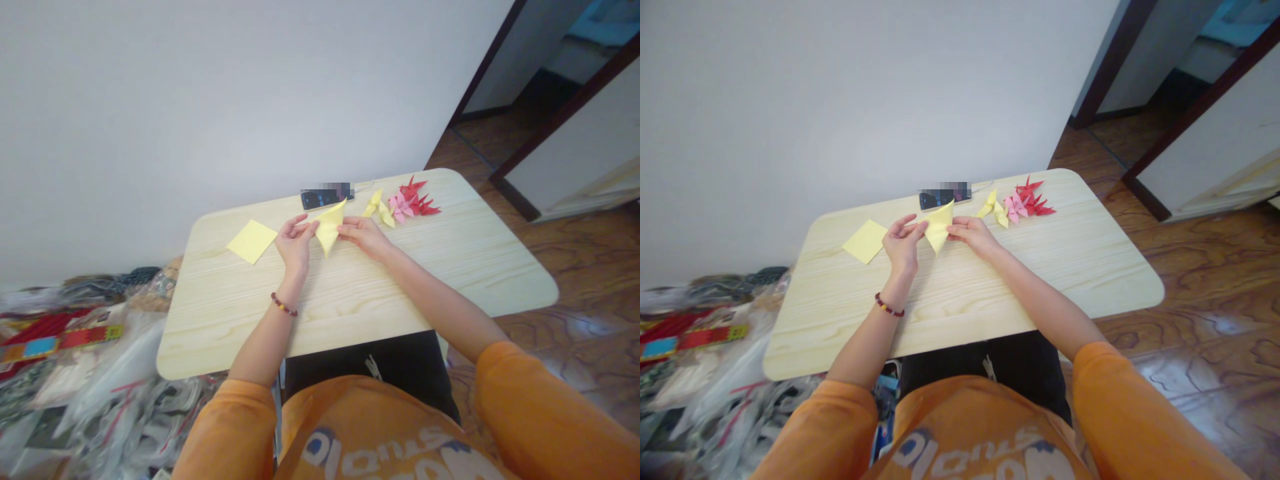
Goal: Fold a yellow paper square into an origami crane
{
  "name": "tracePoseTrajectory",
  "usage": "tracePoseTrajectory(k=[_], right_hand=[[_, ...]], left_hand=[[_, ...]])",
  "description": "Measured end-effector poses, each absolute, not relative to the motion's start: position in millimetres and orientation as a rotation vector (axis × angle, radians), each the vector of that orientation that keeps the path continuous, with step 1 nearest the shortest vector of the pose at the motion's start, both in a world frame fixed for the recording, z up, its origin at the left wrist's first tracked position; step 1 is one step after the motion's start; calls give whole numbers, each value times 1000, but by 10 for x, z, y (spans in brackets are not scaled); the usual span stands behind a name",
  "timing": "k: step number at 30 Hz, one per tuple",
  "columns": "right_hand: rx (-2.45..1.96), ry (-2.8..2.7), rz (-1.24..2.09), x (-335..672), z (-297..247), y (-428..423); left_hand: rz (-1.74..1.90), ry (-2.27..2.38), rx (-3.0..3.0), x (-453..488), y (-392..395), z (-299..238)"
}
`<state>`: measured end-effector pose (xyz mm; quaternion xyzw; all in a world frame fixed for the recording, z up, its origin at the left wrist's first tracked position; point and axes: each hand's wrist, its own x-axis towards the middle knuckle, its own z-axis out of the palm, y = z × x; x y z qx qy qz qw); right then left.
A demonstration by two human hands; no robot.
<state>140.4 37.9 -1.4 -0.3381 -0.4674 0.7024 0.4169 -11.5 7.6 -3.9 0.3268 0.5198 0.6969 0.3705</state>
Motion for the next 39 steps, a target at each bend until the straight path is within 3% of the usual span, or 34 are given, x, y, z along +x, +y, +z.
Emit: tracePoseTrajectory(k=[39], right_hand=[[-1011,-730,1434,1517,-3,529]], left_hand=[[1567,1309,908,-63,15,-24]])
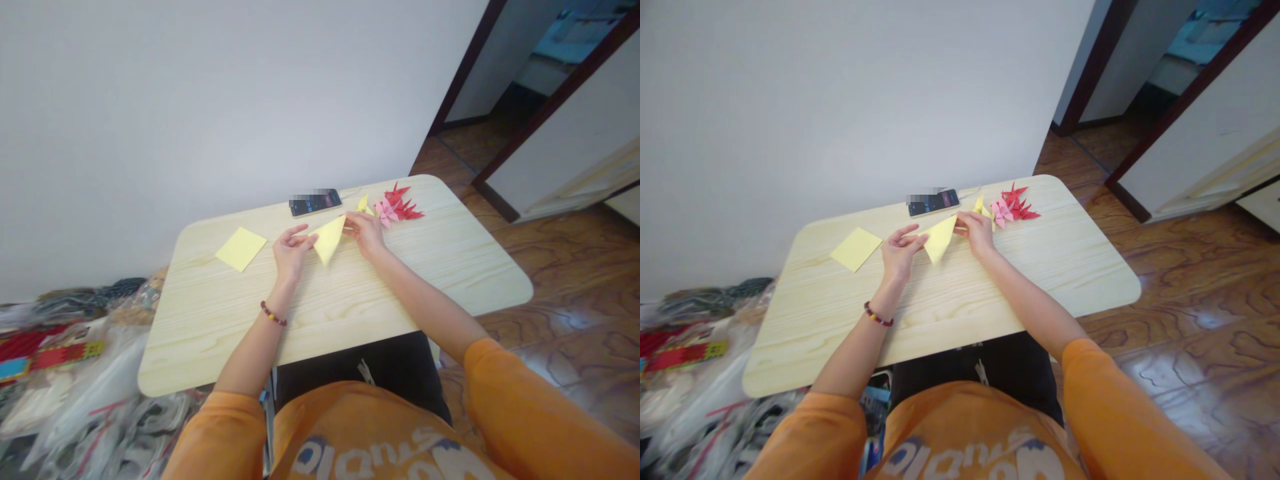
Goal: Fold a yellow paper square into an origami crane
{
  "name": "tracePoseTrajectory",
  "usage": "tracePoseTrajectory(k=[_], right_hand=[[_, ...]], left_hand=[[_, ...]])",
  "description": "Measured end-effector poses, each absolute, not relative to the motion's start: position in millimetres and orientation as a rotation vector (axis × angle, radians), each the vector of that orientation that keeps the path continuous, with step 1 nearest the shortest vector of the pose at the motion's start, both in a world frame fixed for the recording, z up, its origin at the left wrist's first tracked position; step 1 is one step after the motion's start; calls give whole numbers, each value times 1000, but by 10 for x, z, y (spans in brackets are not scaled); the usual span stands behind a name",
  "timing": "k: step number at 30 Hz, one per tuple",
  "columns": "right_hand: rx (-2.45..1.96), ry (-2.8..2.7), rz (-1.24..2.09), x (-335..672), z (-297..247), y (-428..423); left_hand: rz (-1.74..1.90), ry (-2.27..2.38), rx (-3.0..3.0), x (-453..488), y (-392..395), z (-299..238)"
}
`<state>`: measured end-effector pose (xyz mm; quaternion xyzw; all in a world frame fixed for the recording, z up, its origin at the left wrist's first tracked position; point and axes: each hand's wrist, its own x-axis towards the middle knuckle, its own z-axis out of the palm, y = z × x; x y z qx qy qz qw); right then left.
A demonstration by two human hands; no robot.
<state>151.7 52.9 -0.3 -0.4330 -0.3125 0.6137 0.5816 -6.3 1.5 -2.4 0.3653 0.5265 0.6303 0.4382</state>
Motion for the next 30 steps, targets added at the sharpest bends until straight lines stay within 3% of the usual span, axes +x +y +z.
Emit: tracePoseTrajectory(k=[13,18,23,30], right_hand=[[-1050,-967,1569,1393,-64,426],[-1071,-1064,1395,1427,-73,450],[-1043,-1294,1440,1409,-49,394],[-991,-1388,1500,1339,-83,311]], left_hand=[[1655,1311,809,-36,34,-101],[1427,1245,887,-58,31,-89],[1311,1214,869,-57,18,-73],[1486,1252,779,-39,7,-39]])
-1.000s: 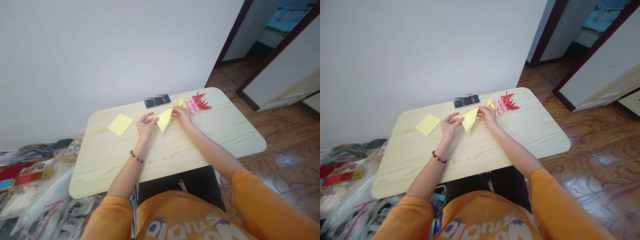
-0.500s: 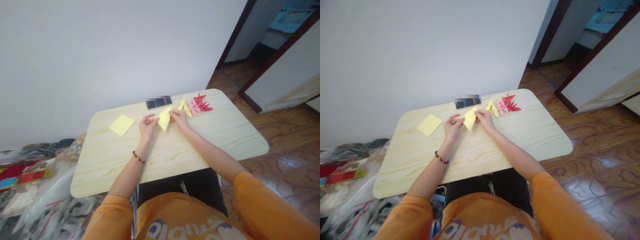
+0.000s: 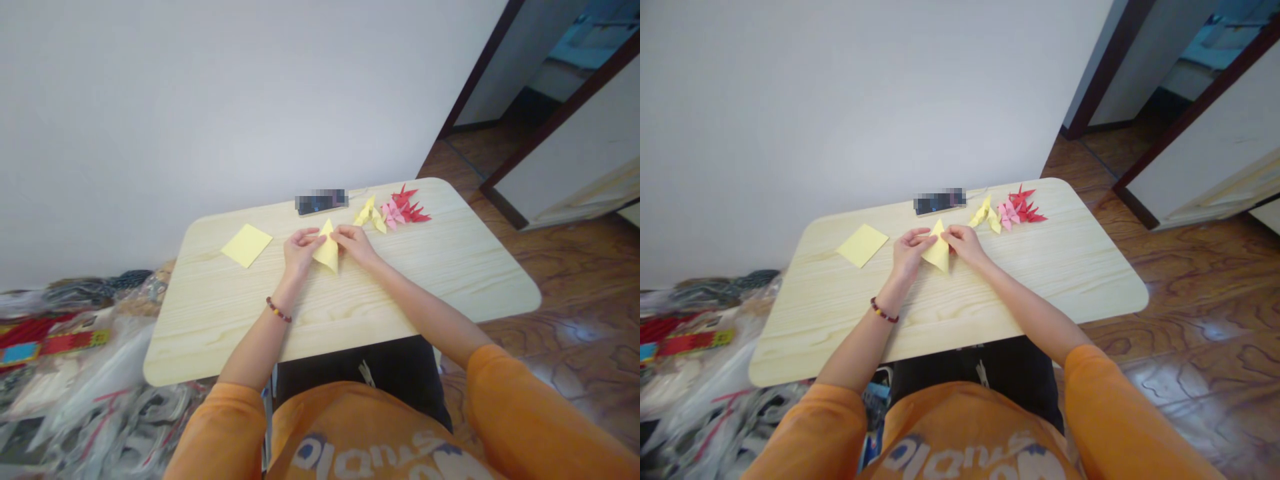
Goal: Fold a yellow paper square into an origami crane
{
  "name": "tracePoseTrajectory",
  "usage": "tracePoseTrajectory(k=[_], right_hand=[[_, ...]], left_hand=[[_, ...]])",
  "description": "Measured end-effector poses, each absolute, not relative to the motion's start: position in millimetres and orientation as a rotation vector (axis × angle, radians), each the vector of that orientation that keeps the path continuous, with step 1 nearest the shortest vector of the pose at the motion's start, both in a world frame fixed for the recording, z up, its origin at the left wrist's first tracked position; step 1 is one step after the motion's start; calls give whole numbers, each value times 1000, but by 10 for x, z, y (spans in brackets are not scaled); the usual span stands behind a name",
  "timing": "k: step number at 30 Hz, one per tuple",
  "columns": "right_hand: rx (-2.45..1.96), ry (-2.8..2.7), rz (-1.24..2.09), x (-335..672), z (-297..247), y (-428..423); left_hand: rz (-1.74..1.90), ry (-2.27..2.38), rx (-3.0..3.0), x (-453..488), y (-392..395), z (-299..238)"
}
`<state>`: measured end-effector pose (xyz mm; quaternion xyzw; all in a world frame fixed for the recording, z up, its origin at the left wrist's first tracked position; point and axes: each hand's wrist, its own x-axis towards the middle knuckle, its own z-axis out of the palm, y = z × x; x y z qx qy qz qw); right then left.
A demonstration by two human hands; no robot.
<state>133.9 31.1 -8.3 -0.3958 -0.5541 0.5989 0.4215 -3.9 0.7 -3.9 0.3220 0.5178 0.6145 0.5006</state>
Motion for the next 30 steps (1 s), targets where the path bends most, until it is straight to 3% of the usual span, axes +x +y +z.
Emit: tracePoseTrajectory(k=[17,30], right_hand=[[-1047,-1438,1672,1306,-98,262],[-1033,-1432,1584,1240,-118,256]], left_hand=[[2006,1329,315,-401,196,-86],[1897,1224,491,-119,109,-102]])
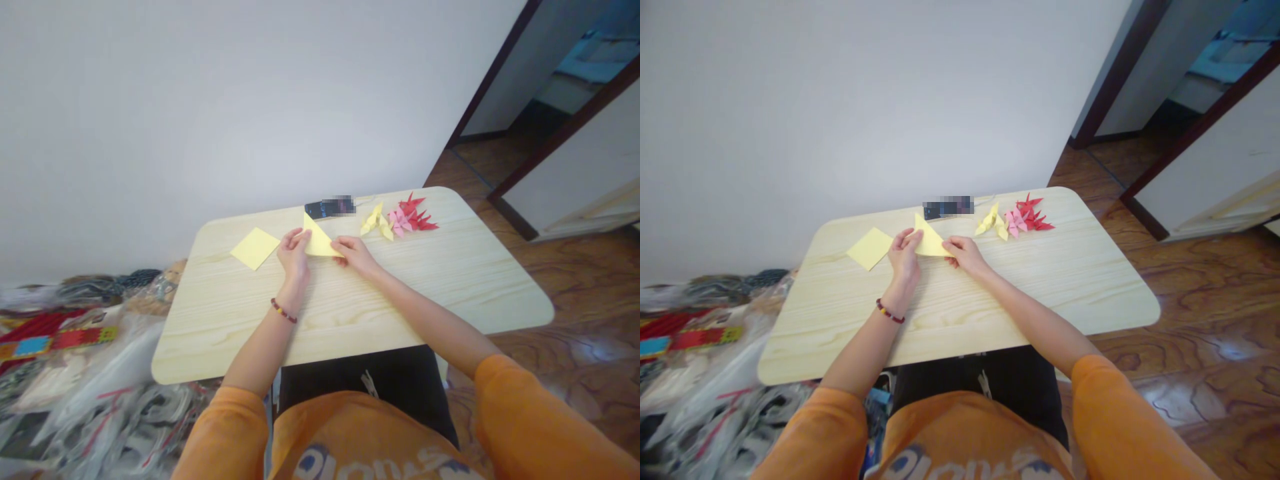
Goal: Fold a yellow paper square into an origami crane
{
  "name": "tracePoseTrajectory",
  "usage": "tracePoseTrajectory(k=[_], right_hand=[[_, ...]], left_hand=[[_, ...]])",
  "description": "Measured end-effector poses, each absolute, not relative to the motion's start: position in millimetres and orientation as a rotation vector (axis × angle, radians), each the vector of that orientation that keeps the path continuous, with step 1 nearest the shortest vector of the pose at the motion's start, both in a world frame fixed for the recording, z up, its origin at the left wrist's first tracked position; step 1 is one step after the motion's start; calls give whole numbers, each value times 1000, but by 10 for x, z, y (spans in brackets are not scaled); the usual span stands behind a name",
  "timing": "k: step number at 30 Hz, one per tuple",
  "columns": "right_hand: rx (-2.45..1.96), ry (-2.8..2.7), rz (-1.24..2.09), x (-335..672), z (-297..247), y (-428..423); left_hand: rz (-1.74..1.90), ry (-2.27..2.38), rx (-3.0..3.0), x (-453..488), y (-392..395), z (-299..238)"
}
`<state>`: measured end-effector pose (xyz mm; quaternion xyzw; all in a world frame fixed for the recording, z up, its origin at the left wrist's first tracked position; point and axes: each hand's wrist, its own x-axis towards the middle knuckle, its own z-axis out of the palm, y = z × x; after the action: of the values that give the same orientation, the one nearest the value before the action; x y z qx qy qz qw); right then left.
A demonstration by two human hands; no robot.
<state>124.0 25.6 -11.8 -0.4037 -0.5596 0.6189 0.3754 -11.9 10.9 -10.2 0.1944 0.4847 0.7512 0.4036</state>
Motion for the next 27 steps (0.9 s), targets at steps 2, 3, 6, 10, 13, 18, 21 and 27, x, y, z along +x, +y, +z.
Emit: tracePoseTrajectory(k=[2,3,6,10,13,18,21,27], right_hand=[[-1050,-1468,1557,1246,-126,265],[-1055,-1486,1545,1248,-127,269],[-1071,-1529,1518,1253,-122,279],[-1084,-1567,1464,1258,-116,282],[-1073,-1583,1421,1259,-110,282],[-1047,-1552,1394,1296,-94,305],[-1082,-1416,1402,1352,-73,333],[-990,-1368,1350,1348,-81,358]], left_hand=[[1940,1207,424,-155,128,-116],[1955,1202,395,-172,138,-125],[1972,1211,333,-199,158,-150],[1982,1222,307,-190,167,-173],[1972,1224,273,-171,169,-177],[1934,1252,240,-199,172,-164],[1960,1268,235,-250,173,-159],[1918,1222,390,-134,123,-159]])
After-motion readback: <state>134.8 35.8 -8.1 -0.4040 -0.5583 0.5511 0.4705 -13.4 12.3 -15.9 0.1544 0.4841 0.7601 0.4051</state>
